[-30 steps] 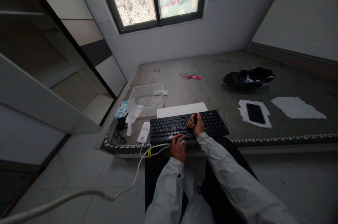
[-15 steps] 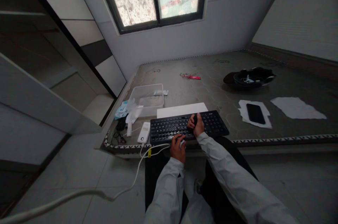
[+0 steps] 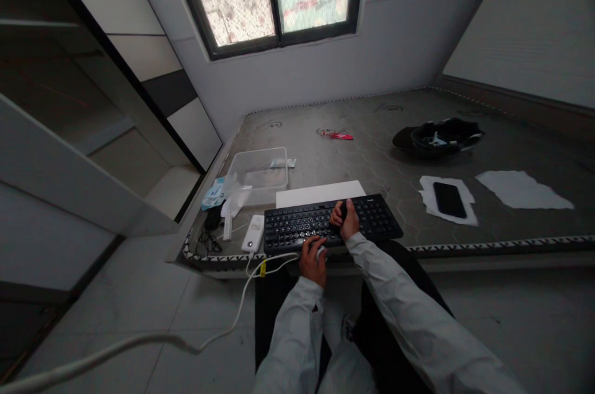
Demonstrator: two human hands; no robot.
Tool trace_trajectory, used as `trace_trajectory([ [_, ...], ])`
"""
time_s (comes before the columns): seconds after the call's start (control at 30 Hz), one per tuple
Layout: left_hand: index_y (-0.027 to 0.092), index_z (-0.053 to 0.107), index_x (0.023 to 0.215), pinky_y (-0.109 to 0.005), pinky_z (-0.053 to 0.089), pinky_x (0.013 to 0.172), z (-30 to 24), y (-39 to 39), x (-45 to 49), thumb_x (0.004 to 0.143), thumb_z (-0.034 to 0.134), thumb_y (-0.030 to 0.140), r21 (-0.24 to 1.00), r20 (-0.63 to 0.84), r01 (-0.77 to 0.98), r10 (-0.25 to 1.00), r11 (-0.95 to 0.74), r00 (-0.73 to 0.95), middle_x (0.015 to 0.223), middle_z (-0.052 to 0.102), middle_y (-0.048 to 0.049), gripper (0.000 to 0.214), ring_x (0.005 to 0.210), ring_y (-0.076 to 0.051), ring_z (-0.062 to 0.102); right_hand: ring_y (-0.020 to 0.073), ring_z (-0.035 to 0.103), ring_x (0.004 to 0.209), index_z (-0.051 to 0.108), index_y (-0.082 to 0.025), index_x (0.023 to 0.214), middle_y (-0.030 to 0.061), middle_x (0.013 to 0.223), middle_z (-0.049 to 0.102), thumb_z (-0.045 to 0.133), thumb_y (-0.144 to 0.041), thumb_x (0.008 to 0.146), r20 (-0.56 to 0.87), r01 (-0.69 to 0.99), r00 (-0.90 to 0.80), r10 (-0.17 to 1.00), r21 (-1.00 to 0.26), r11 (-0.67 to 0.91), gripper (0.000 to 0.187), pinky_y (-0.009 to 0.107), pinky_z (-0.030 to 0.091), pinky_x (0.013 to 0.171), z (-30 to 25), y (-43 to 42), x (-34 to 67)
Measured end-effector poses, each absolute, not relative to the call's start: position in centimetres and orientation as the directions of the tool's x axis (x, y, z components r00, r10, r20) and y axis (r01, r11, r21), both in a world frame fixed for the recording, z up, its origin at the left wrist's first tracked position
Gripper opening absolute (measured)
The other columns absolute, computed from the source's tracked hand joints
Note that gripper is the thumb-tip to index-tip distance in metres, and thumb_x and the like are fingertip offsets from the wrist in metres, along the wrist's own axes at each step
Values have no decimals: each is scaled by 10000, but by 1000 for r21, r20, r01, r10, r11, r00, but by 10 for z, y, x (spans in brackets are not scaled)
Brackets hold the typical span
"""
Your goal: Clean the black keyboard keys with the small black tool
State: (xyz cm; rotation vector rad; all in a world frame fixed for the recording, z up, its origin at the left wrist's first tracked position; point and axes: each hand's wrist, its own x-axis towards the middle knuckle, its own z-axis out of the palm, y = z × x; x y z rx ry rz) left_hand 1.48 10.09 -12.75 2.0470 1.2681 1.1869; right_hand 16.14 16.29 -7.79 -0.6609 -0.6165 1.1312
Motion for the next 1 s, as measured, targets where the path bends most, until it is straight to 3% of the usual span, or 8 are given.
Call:
trace_trajectory([
  [1.0, 240, 614, 1096, -321, 475, 940, -127, 101, 15, 845, 508, 157, 712, 458, 500, 866, -493, 202, 1128, 543, -52, 286, 1069, -164, 540, 57, 195, 327, 391, -211, 539, -83, 405, 248, 411, -623, 825, 111, -595, 311, 944, -752, 285, 502, 175, 205, 308, -79, 164, 162],
])
